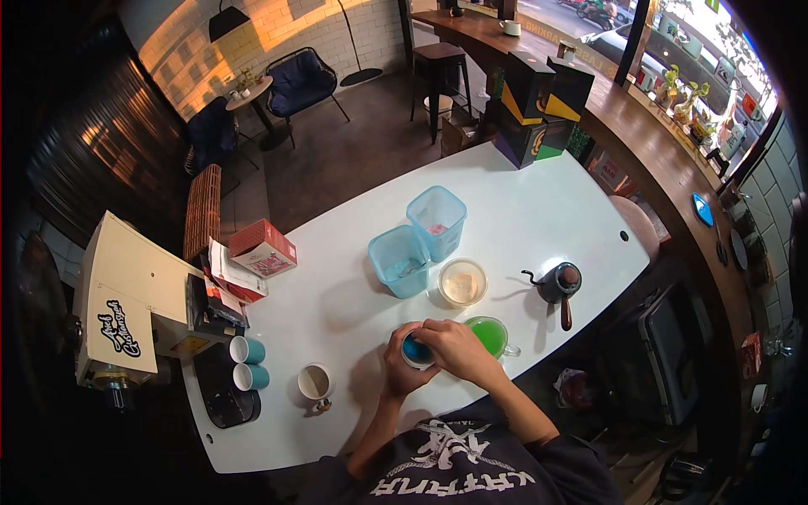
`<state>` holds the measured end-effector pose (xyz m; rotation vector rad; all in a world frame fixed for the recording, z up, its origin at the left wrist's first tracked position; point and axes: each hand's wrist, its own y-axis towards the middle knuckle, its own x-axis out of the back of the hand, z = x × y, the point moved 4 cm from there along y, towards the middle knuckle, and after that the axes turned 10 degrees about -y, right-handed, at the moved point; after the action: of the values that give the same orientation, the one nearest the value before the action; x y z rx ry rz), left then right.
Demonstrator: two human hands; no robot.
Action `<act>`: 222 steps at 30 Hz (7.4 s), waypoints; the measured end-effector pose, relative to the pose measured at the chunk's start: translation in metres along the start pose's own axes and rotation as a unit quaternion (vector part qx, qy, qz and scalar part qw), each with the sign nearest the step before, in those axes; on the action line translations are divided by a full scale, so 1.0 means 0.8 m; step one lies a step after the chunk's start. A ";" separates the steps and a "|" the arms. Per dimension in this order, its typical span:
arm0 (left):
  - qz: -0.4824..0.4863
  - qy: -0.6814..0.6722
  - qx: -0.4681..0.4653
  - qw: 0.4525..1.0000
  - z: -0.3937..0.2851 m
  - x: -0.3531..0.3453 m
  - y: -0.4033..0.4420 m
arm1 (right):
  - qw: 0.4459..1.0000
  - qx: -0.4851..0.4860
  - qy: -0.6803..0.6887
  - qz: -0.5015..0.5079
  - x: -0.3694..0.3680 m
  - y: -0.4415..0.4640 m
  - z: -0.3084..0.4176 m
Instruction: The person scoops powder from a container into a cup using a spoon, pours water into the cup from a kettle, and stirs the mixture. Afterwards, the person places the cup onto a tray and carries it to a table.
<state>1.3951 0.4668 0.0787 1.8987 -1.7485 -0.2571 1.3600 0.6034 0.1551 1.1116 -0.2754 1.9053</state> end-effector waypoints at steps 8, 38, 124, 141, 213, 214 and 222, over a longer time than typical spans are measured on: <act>0.004 -0.002 -0.006 1.000 0.000 0.000 0.002 | 0.997 -0.003 -0.005 0.077 -0.002 -0.005 -0.002; -0.001 -0.002 -0.005 1.000 0.003 0.000 0.000 | 1.000 -0.013 -0.015 0.011 0.011 -0.006 0.001; -0.013 -0.014 0.020 1.000 0.004 0.000 -0.003 | 1.000 -0.011 -0.022 -0.002 0.010 -0.011 0.004; -0.014 -0.027 0.045 0.999 0.000 0.003 0.001 | 0.997 -0.007 0.082 -0.014 0.024 -0.017 0.007; -0.011 -0.005 0.031 0.999 0.004 0.004 0.009 | 0.938 -0.299 0.082 -0.157 0.069 -0.117 -0.096; -0.009 -0.005 0.030 1.000 0.003 0.005 0.010 | 0.938 -0.299 0.082 -0.157 0.069 -0.117 -0.096; -0.002 -0.013 0.041 0.999 0.005 0.004 0.011 | 0.943 -0.299 0.074 -0.124 0.070 -0.115 -0.089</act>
<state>1.3862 0.4629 0.0806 1.9659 -1.7985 -0.2158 1.3783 0.7300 0.1377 0.5609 -0.5578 1.5184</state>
